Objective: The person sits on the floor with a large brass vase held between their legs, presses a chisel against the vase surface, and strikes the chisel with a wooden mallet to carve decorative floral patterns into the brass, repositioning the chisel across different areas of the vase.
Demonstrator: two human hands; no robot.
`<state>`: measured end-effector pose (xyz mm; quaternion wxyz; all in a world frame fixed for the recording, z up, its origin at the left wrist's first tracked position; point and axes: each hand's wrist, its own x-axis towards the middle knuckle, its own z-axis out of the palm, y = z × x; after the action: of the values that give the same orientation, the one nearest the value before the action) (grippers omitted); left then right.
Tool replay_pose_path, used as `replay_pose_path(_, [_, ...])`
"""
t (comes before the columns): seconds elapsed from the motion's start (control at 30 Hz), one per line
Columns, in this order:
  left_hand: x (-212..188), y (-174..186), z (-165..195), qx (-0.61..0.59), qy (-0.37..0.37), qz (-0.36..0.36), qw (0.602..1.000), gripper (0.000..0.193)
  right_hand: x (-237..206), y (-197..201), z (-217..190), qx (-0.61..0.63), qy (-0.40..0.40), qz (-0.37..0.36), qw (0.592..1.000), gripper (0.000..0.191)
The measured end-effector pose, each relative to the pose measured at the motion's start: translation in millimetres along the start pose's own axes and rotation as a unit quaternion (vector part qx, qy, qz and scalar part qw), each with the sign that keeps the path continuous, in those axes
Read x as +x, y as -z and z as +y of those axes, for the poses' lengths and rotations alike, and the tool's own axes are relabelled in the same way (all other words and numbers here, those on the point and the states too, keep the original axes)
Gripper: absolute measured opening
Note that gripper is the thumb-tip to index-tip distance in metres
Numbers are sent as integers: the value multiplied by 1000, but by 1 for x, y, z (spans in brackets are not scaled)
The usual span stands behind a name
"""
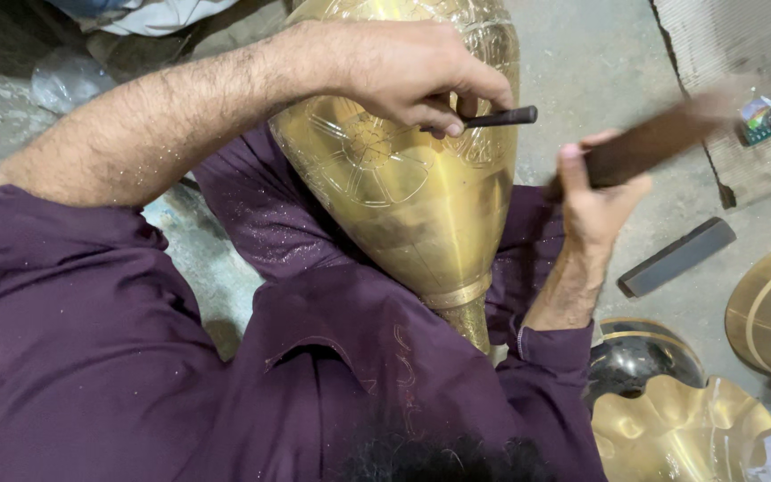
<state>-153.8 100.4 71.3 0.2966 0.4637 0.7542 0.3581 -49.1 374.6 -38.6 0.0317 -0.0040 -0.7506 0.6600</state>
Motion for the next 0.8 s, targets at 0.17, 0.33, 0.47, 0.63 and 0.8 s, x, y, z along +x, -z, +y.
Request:
replay_pose_path(0.17, [-2, 0, 3, -16, 25, -14, 999, 40, 2, -2, -9, -348, 174, -29, 921, 31])
replay_pose_path(0.33, [-4, 1, 4, -11, 11, -5, 1000, 39, 0, -4, -9, -261, 191, 22, 946, 35])
replay_pose_path(0.47, [-5, -1, 4, -9, 22, -7, 1000, 40, 0, -2, -5, 161, -20, 22, 986, 26])
replay_pose_path(0.63, [-7, -1, 5, 5, 34, -7, 999, 40, 0, 0, -2, -64, 23, 2, 998, 22])
replay_pose_path(0.8, [-8, -1, 4, -5, 17, 0, 1000, 40, -3, 0, -1, -149, 70, -2, 986, 18])
